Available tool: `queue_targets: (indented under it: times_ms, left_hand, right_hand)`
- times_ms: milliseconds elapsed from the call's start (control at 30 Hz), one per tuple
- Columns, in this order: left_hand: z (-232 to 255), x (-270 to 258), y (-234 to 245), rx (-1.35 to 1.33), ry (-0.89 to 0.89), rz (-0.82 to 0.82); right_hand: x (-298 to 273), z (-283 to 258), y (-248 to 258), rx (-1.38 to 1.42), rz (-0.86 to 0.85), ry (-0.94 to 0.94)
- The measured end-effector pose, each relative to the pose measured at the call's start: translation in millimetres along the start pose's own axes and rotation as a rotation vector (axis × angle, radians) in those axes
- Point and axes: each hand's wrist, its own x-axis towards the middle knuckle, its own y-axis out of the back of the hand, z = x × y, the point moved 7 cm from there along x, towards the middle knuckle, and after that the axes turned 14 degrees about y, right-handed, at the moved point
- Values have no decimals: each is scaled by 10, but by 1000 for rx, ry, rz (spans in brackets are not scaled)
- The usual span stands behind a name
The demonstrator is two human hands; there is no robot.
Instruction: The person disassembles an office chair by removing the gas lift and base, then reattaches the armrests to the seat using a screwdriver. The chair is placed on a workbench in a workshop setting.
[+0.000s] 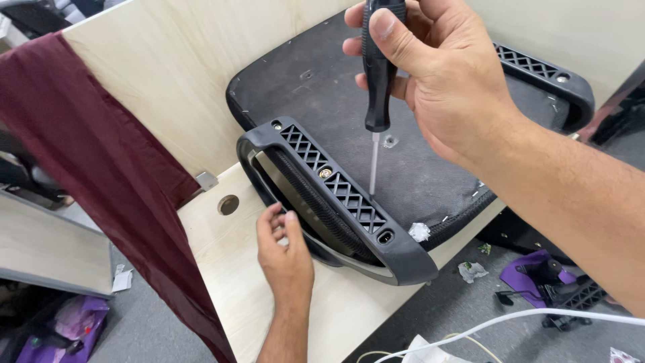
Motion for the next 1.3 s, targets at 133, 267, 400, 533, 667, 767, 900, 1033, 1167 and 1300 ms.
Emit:
queue_targets:
  times_ms: [133,267,400,533,667,767,900,1033,1167,1300]
  left_hand:
    - [493,30,-209,-62,-95,-68]
    - [754,54,-282,59,-189,-65]
    - [849,37,-266,174,-334,-60]
    - [845,119,-272,212,-337,-59]
    - [850,182,-260,199,-315,-102]
    - [838,192,-248,185,-298,-140]
    - [813,225,-275,209,-248,-179]
    - [880,221,-278,203,-295,-146]
    - [886,251,-294,270,-265,-143]
    - [900,260,-299,269,-243,-143]
  right_hand:
    - [94,122,-167,-12,-26,81]
    - [162,197,-277,-59,-56,160]
    - [199,307,-354,-68,-53,164]
    - [153,439,-409,-77,-16,131]
    - [147,444,-427,-153,-6,133]
    - [160,394,-444,-170,1,154]
    - [154,383,-463,-198,31,151]
    - [176,350,-460,-282,-4,199]
    - [183,350,-434,-256,-7,189]
    - [138,335,-465,-290,6,146]
